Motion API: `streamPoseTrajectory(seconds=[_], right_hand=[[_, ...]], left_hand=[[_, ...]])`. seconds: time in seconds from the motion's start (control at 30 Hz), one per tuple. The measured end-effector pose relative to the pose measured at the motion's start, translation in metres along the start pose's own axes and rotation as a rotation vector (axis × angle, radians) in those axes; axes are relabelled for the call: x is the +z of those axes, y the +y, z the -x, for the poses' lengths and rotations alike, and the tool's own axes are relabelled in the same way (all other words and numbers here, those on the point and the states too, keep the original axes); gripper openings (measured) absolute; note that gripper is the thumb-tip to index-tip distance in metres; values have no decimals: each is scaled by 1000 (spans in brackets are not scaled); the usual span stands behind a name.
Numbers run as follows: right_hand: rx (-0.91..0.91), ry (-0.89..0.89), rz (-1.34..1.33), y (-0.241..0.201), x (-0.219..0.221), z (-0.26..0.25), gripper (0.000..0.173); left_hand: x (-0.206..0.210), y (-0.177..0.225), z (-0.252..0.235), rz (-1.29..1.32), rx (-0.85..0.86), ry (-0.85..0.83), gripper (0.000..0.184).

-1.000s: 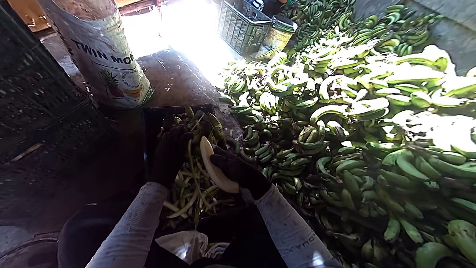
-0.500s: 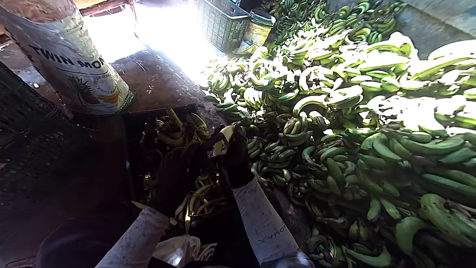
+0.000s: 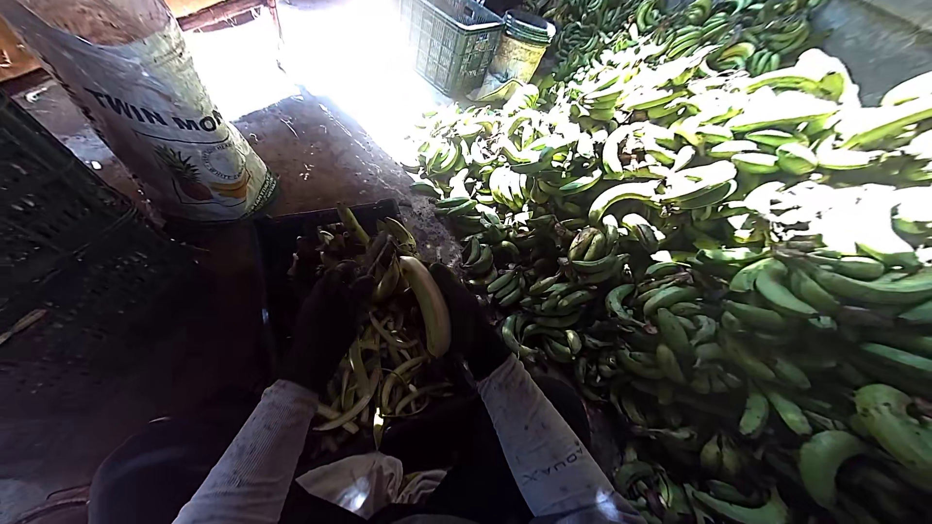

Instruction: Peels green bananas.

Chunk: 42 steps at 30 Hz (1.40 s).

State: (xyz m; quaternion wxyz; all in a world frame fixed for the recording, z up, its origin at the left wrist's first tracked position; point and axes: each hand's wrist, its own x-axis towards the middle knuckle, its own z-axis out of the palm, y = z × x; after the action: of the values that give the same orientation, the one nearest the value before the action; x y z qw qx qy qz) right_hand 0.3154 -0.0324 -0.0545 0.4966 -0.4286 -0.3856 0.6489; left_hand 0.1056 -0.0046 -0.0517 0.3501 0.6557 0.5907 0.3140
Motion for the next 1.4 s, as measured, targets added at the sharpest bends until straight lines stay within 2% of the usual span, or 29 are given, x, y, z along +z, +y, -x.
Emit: streamPoseTrajectory(seconds=[0.1,0.2,0.3,0.37,0.47,0.57,0.67,0.73,0.77,0.9,0.93,1.0,1.1,1.17,1.23,1.33,1.4], right_hand=[[-47,143,-240,8,-25,-12,48],[-32,132,-411,12,-43,-17,41],[-22,138,-346,13,-48,-15,38],[-17,162,-200,15,-42,-12,32],[-22,-29,-188,20,-32,-9,23],[85,-102,-173,21,-19,-4,29],[148,-48,-210,15,-16,-1,36],[101,33,-215,12,-22,-2,37],[43,66,-190,13,-29,-2,35],[-123,172,2,12,-47,-1,27],[-118,172,-14,13,-49,-1,30],[-40,187,-133,16,-45,-3,35],[-59,107,-15,19,-36,2,27],[-93,71,154,22,-33,6,26],[-86,60,237,19,-30,10,26],[-32,136,269,15,-32,12,28],[-27,230,397,18,-30,9,35]], left_hand=[[10,7,19,-224,238,-82,45],[23,7,39,-379,493,-58,51],[34,8,48,-410,589,-23,47],[38,7,44,-384,530,-72,46],[33,8,23,-331,212,-220,49],[20,-4,7,-109,-58,-117,47],[8,-14,2,35,-187,-29,45],[4,-10,7,61,-154,-42,43],[3,-7,12,48,-85,-82,42],[15,-3,39,-113,323,-280,53],[20,-2,46,-174,399,-284,59],[32,2,53,-250,429,-289,63],[39,3,39,-220,275,-288,57],[36,-5,20,-178,163,-205,45],[20,-14,6,-116,1,-127,43],[4,-33,-2,152,-179,18,46],[-1,-28,3,429,-245,27,45]])
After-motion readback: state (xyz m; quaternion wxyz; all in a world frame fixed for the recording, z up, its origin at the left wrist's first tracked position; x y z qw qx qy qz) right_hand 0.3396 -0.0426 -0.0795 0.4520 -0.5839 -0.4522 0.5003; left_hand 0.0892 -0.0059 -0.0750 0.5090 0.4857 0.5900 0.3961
